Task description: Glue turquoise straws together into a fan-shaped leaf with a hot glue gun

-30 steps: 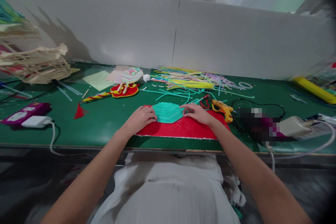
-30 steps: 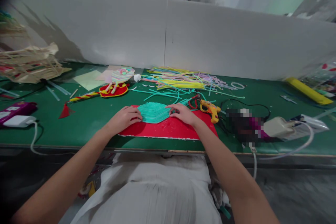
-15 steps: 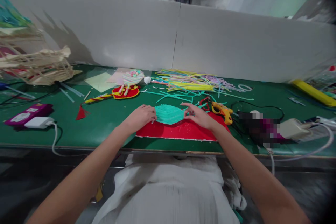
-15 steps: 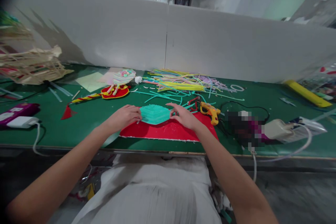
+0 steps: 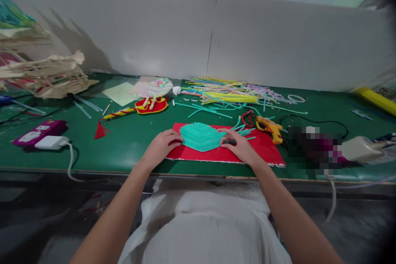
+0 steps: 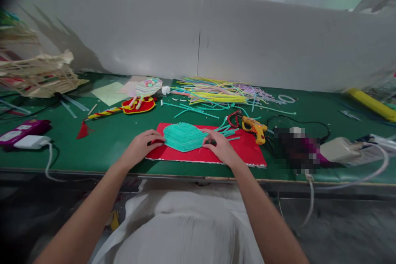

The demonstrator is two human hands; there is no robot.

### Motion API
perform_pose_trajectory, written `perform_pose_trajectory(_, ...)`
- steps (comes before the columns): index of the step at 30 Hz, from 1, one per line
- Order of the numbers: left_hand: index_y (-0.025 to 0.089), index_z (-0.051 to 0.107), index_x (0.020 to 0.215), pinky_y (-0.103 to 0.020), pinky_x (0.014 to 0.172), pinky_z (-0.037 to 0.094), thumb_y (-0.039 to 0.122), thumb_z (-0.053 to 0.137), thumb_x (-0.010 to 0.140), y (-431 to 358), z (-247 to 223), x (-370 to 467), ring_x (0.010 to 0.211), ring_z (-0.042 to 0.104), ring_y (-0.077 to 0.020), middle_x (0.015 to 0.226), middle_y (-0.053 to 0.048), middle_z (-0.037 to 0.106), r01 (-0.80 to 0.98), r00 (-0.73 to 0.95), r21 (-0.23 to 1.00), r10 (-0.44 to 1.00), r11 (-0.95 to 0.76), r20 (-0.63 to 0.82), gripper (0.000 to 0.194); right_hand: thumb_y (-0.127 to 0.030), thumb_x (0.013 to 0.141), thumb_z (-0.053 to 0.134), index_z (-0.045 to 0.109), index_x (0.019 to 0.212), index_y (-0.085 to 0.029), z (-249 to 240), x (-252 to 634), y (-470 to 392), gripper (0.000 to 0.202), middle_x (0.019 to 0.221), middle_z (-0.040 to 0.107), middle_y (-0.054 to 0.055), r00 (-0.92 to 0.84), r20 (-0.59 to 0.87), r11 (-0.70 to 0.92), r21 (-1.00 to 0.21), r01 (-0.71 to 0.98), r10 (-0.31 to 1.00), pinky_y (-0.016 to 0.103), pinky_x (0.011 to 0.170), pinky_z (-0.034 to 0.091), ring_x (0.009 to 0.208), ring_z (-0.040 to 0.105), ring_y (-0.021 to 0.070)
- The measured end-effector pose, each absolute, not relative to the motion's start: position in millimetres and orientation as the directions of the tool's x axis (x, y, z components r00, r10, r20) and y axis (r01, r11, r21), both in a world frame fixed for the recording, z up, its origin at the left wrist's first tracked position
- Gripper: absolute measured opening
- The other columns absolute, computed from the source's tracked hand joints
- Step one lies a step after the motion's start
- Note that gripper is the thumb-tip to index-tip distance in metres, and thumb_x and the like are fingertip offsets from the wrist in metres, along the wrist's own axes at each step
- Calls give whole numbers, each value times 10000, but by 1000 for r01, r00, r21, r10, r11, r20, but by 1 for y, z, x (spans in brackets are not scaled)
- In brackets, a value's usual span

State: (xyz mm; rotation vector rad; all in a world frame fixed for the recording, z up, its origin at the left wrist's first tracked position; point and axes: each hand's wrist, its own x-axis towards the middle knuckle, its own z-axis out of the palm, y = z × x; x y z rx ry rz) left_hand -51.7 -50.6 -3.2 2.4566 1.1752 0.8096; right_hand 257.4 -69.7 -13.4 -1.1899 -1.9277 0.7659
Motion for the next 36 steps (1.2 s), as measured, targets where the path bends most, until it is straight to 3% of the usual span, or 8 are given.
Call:
perform_pose_trajectory(4, 207, 678, 897, -317, 825, 457, 223, 557, 852, -50, -9, -52, 884, 584, -165, 945, -37, 646, 600, 441, 561, 821, -571, 363, 130, -310, 800, 588, 491, 1235, -248, -12, 257, -70, 450, 842, 660, 15, -281, 268, 375, -801, 467, 922, 355, 833, 492, 828, 614, 179)
perform_pose_trajectory(12, 205, 682, 814, -307, 787, 440, 201, 631, 799, -43, -17, -48, 839, 566, -165, 879, -18, 659, 592, 408, 596, 840, -542, 359, 53, -332, 788, 616, 505, 1230, -241, -11, 258, -71, 464, 824, 668, 9, -289, 262, 375, -803, 464, 921, 343, 826, 485, 807, 614, 176)
perform_pose_trajectory(36, 206, 678, 834, -305, 790, 463, 210, 573, 838, -47, -17, -50, 850, 584, -157, 880, -27, 642, 546, 435, 577, 794, -607, 424, 106, -358, 782, 619, 533, 1203, -230, -5, 257, -73, 448, 837, 664, 18, -287, 232, 346, -818, 459, 929, 341, 842, 475, 812, 610, 175)
